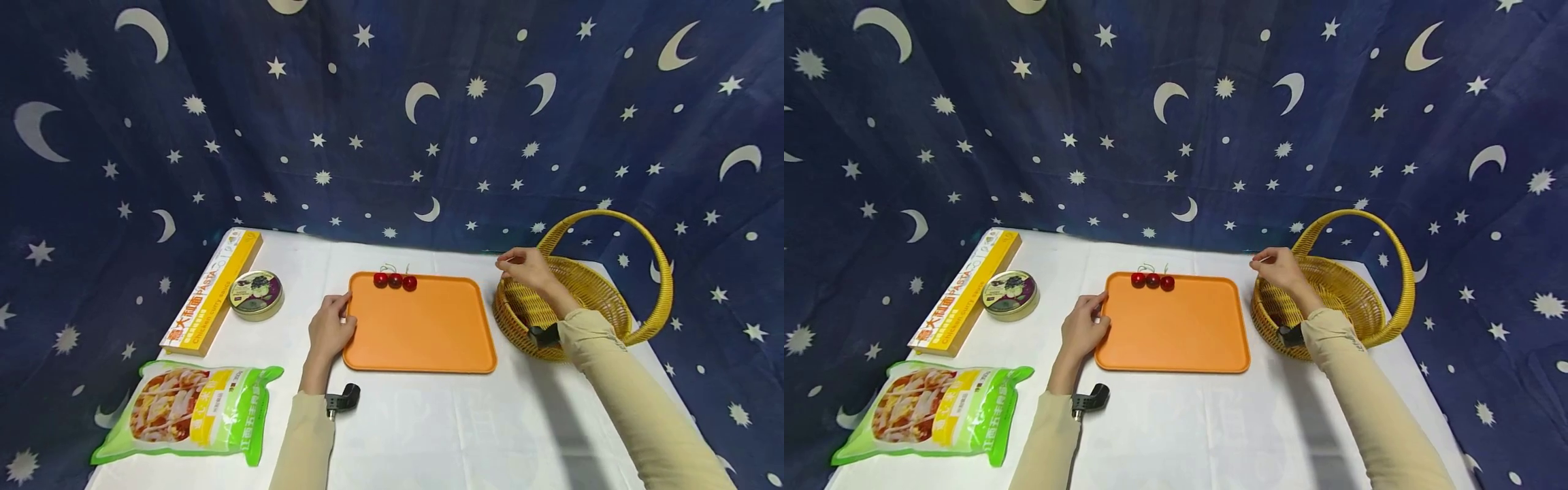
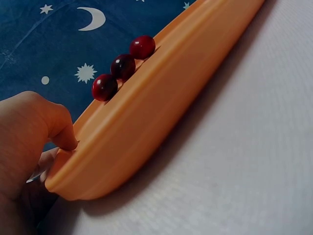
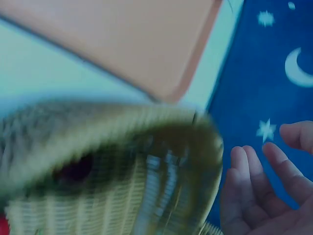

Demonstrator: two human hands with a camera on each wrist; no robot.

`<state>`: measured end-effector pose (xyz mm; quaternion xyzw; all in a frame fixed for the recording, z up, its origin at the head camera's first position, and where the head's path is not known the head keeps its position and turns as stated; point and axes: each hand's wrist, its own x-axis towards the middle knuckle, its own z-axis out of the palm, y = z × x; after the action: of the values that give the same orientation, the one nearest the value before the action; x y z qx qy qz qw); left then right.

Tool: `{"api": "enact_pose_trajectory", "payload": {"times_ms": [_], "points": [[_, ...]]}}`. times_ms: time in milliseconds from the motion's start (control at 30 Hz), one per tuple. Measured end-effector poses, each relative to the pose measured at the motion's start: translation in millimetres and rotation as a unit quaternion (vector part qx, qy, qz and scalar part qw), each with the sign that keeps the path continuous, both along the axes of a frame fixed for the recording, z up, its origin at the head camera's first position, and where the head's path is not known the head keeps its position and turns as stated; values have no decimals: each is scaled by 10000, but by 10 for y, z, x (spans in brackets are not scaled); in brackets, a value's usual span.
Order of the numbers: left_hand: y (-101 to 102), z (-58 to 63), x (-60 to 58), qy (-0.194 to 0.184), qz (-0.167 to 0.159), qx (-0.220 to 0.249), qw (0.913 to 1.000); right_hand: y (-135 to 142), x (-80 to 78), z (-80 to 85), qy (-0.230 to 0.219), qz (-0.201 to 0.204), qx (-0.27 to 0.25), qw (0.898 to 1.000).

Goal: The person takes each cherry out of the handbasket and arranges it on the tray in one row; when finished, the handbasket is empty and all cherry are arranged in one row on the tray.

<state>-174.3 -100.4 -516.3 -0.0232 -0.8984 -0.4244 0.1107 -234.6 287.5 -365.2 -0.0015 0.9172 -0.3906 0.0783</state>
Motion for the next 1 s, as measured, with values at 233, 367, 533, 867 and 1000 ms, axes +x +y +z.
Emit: {"api": "enact_pose_trajectory", "payload": {"times_ms": [233, 367, 533, 867, 1000], "points": [[-8, -32, 14, -20, 24, -3, 10000, 493, 58, 25, -1086, 534, -175, 9925], [-8, -46, 28, -40, 55, -5, 10000, 668, 52, -42, -1843, 859, -212, 9789], [-20, -39, 23, -39, 55, 6, 10000, 690, 67, -144, -2446, 1022, -224, 9639], [-14, -7, -2, 19, 8, -24, 10000, 646, 54, -261, -3129, 963, -113, 9448], [-7, -5, 1, 49, 17, 10, 10000, 637, 25, -280, -3306, 1008, 65, 9383]]}}
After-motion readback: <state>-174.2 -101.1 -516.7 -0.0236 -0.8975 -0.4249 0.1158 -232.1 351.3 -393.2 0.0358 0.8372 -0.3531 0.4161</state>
